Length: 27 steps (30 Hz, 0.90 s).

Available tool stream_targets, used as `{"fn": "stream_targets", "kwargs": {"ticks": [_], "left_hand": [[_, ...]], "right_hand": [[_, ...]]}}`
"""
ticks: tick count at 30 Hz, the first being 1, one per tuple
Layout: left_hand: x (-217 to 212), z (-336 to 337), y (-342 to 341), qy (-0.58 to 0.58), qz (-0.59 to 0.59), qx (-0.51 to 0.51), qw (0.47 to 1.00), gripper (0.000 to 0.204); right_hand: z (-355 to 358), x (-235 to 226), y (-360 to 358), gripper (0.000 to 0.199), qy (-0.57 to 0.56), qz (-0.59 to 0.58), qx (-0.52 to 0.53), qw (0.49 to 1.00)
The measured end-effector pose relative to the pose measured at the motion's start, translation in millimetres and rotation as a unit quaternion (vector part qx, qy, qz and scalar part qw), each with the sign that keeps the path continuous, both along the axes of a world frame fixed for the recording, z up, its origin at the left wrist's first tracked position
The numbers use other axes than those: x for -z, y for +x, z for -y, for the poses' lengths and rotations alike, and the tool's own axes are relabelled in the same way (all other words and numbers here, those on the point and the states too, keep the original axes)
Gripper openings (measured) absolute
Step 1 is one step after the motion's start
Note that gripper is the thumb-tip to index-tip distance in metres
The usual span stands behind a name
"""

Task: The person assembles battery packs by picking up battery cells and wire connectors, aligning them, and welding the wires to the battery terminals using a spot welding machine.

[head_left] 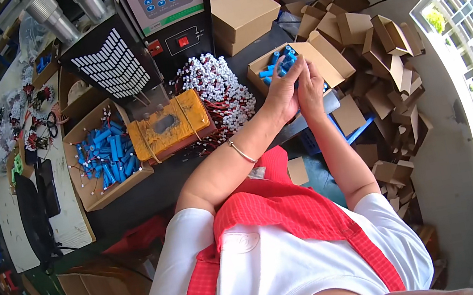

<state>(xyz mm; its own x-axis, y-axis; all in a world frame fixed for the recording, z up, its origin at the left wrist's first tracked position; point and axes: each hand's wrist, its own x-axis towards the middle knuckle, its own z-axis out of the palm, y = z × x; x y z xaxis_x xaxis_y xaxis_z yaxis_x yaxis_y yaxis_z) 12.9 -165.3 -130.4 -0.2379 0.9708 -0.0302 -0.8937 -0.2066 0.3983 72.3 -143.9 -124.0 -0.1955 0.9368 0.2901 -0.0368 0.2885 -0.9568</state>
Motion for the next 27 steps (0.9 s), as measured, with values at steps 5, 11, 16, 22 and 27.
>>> {"fn": "stream_targets", "kwargs": {"ticks": [5,11,16,22,27], "left_hand": [[10,3,4,0.02,0.072,0.035,0.997,0.03],[3,24,-11,-0.035,0.109,0.031,0.993,0.023],[-4,84,-29,-0.093,0.106,0.133,0.981,0.023],[16,176,-45,-0.147,0.106,0.198,0.963,0.031],[34,222,-57,-0.188,0.012,0.191,0.963,0.033]], "right_hand": [[0,12,11,0.024,0.17,0.132,0.04,0.976],[27,-10,31,0.025,0.228,0.16,-0.017,0.96],[13,-27,35,0.017,0.087,0.067,-0.081,0.991],[26,-23,-35,0.014,0.236,0.246,-0.252,0.906],[29,-14,-91,0.023,0.335,0.373,-0.255,0.827]]}}
